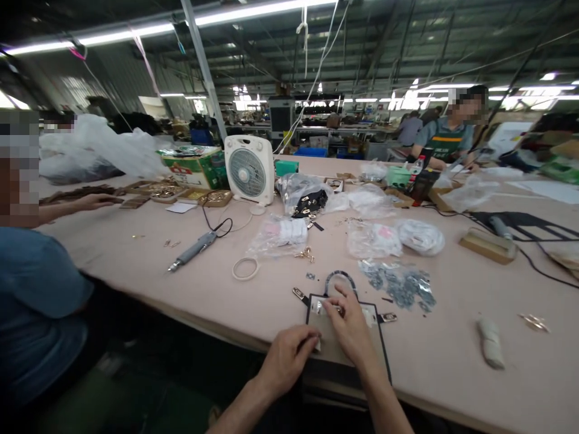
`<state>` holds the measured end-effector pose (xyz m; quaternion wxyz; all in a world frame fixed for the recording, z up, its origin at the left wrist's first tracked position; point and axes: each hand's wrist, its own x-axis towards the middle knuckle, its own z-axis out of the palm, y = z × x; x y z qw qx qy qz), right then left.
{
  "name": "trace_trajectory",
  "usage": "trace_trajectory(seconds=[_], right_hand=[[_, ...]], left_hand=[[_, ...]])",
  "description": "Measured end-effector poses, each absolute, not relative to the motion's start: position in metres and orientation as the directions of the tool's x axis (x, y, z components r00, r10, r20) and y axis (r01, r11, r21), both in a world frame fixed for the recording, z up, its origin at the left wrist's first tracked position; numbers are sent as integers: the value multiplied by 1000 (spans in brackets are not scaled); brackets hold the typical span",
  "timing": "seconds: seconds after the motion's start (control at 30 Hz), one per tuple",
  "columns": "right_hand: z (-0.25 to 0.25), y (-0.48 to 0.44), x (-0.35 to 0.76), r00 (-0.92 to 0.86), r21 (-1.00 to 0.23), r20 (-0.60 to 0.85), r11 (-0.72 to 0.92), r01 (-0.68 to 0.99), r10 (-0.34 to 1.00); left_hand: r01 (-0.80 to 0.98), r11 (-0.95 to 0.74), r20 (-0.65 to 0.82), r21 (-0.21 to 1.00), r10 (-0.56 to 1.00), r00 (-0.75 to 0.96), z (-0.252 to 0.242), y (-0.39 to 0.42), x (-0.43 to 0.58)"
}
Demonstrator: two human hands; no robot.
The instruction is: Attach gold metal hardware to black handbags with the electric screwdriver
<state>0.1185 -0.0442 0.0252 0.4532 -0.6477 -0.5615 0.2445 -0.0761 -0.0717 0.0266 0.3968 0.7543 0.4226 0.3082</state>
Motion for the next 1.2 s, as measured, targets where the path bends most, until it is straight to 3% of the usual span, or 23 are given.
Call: trace_trajectory(seconds=[0.33,0.9,1.1,1.2], right_hand=[[3,-41,100,250,-772,339,116,624,907],[-16,-36,96,217,-619,443,121,776,870],[-13,-41,102,184,-581,458,136,803,870],[-10,-21,88,219,-605,518,173,777,827]], left_hand=[[407,-403,198,819,866,459,13,-70,-80],[422,-409,206,809,870,448,9,-70,-84],[426,-380,182,821,882,435,-7,-72,-79],[399,-275,92,875,903,420,0,-75,-90]])
